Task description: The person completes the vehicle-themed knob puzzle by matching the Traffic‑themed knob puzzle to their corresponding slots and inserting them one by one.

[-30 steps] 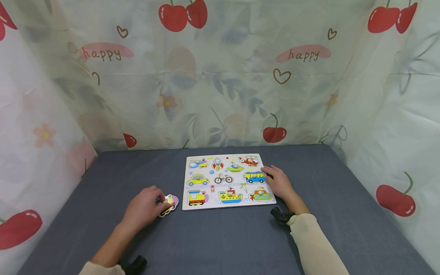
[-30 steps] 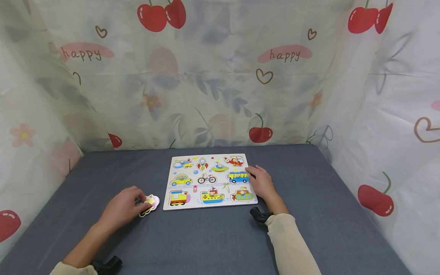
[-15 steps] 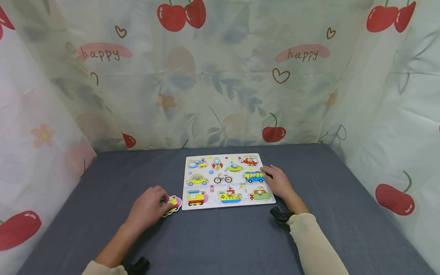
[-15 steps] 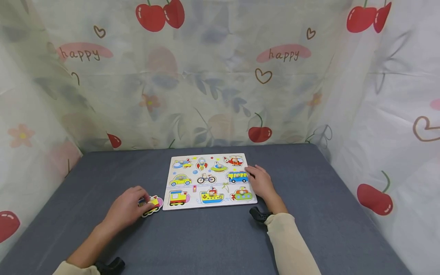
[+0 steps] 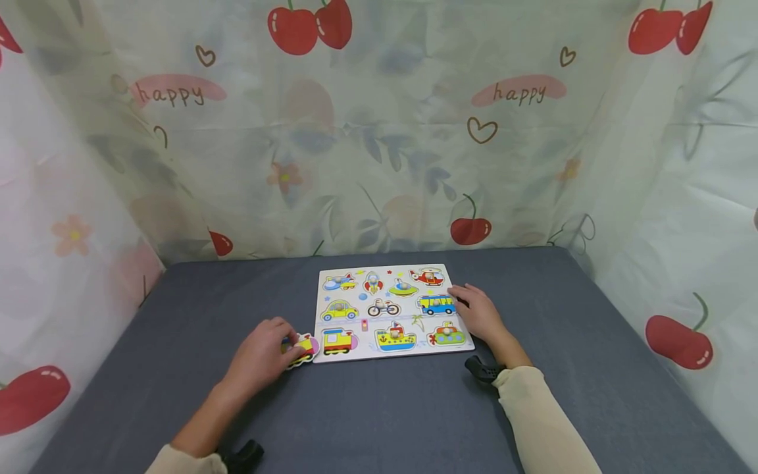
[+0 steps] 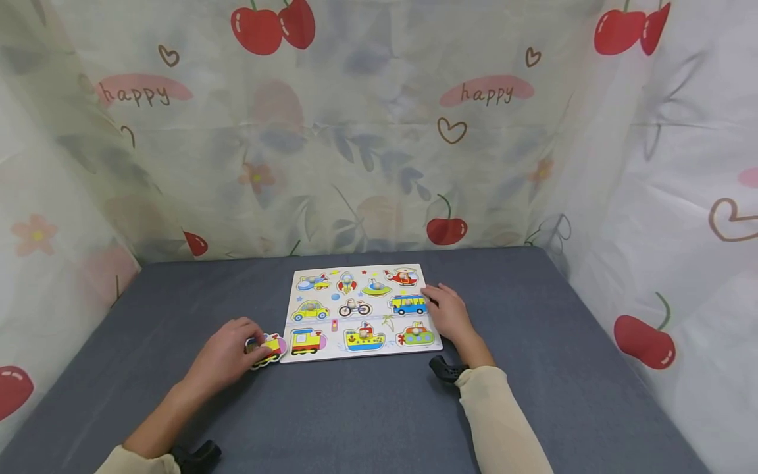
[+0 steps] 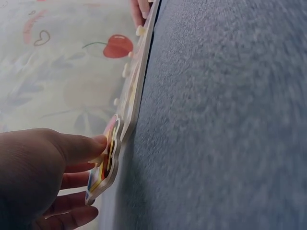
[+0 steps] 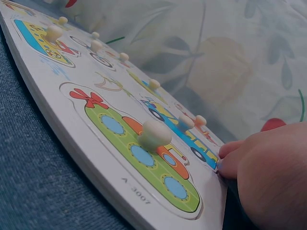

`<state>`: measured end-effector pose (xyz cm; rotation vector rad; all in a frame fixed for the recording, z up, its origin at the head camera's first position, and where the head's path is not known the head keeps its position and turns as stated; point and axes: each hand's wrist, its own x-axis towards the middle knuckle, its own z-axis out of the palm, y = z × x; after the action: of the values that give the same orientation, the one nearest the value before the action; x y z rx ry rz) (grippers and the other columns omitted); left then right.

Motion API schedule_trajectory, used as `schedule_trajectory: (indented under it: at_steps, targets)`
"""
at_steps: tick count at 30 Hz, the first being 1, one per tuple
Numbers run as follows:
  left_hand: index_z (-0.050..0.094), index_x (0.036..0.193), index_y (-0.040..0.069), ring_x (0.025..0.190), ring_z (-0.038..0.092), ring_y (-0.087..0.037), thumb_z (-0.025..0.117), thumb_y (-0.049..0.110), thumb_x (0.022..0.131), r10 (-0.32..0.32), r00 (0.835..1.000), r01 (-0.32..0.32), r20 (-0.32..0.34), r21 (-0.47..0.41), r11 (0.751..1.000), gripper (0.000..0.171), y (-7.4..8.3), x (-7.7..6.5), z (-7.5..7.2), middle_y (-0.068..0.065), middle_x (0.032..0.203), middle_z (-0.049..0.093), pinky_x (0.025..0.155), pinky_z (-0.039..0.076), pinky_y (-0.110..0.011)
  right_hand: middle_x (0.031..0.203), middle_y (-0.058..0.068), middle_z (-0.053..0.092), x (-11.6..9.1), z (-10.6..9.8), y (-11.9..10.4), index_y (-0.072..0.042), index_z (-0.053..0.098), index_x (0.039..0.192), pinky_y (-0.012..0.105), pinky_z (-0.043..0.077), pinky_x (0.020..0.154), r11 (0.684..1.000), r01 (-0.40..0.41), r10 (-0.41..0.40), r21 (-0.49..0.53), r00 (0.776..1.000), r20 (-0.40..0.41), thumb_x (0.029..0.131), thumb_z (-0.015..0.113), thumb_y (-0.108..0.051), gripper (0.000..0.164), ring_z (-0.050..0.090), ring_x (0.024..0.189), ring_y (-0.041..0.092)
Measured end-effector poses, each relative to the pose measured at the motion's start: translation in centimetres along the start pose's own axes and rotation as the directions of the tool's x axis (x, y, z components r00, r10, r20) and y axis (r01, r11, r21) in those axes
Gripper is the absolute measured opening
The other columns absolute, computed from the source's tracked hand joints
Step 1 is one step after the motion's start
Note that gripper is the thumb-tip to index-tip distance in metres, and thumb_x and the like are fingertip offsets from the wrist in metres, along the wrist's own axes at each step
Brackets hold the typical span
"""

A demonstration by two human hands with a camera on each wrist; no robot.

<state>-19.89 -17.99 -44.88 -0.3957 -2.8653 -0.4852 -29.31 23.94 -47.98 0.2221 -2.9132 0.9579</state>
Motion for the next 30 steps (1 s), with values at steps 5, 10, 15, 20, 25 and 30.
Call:
schedule_trajectory:
  at_steps: [5,10,15,20,25,30]
  targets:
    - [0.065,0.079,0.018,0.083,0.049,-0.018,0.084,0.028,0.076,0.026,0.999,-0.026,-0.025,-0.004,1.000,0.021,0.4,0.3,0.5,0.003,0.088,0.058,0.070,0.047,-0.034,0.146,0.015,0.046,0.0,-0.1,-0.1,-0.004,0.052,0.140,0.058,0.022,0.111,1.000,0.004,-0.004,0.003,1.000,0.003,0.100,0.052,-0.013,0.041,0.025,0.141,0.037]
    - [0.064,0.078,0.018,0.084,0.049,-0.018,0.084,0.025,0.076,0.073,0.995,-0.075,-0.065,-0.022,0.997,0.021,0.9,0.7,0.8,0.003,0.091,0.059,0.070,0.046,-0.034,0.146,0.015,0.045,-0.1,-0.1,-0.2,-0.004,0.051,0.141,0.059,0.021,0.111,1.000,-0.003,0.003,0.006,1.000,0.007,0.100,0.052,-0.013,0.041,0.025,0.142,0.036]
    - [0.066,0.081,0.016,0.087,0.050,-0.018,0.084,0.023,0.076,0.104,0.991,-0.107,-0.084,-0.036,0.994,0.020,1.6,1.3,1.1,0.002,0.095,0.061,0.071,0.046,-0.033,0.146,0.015,0.046,-0.1,-0.1,-0.2,-0.004,0.052,0.140,0.059,0.021,0.111,1.000,-0.007,0.007,0.003,1.000,0.005,0.100,0.053,-0.013,0.041,0.025,0.142,0.037]
    - [0.066,0.081,0.017,0.087,0.049,-0.017,0.084,0.022,0.077,0.124,0.988,-0.129,-0.090,-0.047,0.991,0.019,2.2,1.7,1.6,0.002,0.096,0.061,0.071,0.045,-0.032,0.146,0.016,0.046,-0.2,-0.1,-0.2,-0.004,0.051,0.141,0.059,0.021,0.110,1.000,-0.002,0.002,-0.005,1.000,0.006,0.100,0.053,-0.014,0.042,0.025,0.142,0.037]
    - [0.067,0.084,0.018,0.086,0.049,-0.015,0.084,0.024,0.078,0.147,0.981,-0.158,-0.127,-0.082,0.984,0.019,2.7,2.1,2.0,0.004,0.095,0.060,0.072,0.046,-0.032,0.146,0.015,0.046,-0.2,-0.1,-0.3,-0.004,0.051,0.141,0.059,0.022,0.111,1.000,0.001,-0.001,-0.002,1.000,0.005,0.100,0.053,-0.014,0.042,0.025,0.142,0.036]
    - [0.069,0.092,0.016,0.087,0.050,-0.016,0.084,0.024,0.077,0.169,0.972,-0.188,-0.161,-0.111,0.976,0.023,3.0,2.6,2.1,0.003,0.095,0.061,0.073,0.047,-0.033,0.146,0.015,0.046,-0.2,-0.1,-0.3,-0.005,0.051,0.141,0.058,0.022,0.111,1.000,-0.009,0.009,-0.003,1.000,0.006,0.100,0.053,-0.014,0.042,0.025,0.142,0.036]
